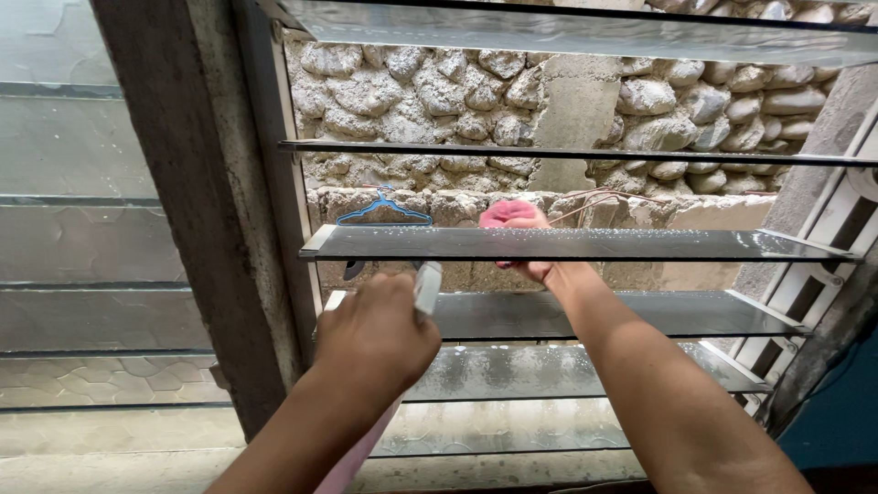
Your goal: The person cleans a window with horizontal slats using a spray bottle and a red cloth. They spray the cleaning solution onto the glass and wipe it down, working systematically from the bottom slats upwards to the top.
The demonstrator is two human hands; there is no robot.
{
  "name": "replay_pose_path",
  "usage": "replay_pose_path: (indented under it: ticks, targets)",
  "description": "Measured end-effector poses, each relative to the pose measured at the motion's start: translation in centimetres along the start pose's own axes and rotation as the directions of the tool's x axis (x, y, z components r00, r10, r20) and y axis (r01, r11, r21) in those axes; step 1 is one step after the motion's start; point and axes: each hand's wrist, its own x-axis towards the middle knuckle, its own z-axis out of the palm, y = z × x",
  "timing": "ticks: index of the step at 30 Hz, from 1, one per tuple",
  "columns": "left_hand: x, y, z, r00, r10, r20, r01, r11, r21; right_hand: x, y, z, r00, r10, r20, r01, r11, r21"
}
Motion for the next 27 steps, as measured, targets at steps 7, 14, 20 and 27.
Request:
replay_pose_path:
  ticks: [7,14,20,27]
  targets:
    - [2.2,1.9,0.0,1.000,-0.016,-0.022,0.017,1.000,0.024,-1.7,0.9,0.0,0.982,0.028,0.185,-0.063,0.980,0.190]
    - [2.8,1.9,0.1,0.999,-0.042,0.016,0.041,0.998,0.038,-2.6,0.3,2.2,0.956,0.031,-0.293,-0.106,0.964,-0.242]
    - [2.9,2.0,0.4,0.999,-0.041,0.020,0.040,0.998,0.039,0.6,1.9,-1.4,0.945,-0.080,-0.316,0.037,0.990,-0.140]
    - [2.9,2.2,0.2,0.997,-0.062,0.038,0.061,0.998,0.029,0.8,1.4,-2.1,0.898,-0.107,-0.427,0.090,0.994,-0.060]
